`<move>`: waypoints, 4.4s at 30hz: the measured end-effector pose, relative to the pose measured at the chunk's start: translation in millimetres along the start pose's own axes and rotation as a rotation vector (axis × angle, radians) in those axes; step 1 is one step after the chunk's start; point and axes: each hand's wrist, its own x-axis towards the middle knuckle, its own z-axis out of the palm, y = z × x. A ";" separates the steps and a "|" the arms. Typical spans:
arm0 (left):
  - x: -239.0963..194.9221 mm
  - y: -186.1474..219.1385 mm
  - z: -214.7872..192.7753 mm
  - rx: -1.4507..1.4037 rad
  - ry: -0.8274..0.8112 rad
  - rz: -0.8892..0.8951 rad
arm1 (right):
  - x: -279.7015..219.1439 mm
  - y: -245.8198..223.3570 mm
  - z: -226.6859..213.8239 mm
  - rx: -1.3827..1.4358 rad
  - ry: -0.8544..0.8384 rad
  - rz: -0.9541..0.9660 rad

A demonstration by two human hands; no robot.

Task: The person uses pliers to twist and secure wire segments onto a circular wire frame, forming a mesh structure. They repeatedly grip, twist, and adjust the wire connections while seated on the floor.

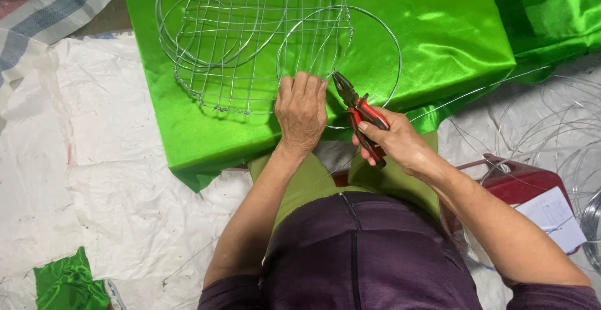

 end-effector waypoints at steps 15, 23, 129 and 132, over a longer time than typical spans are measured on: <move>36.7 -22.7 -50.2 -0.445 0.077 -0.195 | 4.9 -12.5 15.7 0.222 -0.110 0.003; 44.4 -17.7 -83.8 -0.508 0.096 -0.224 | 31.4 -11.7 40.4 0.293 -0.220 -0.204; 181.4 -56.6 -219.0 0.083 0.178 0.058 | -33.4 -78.2 -6.8 0.153 -0.050 -0.421; 170.7 -60.1 -212.1 0.073 0.235 0.012 | -42.5 -94.1 2.4 0.002 0.114 -0.471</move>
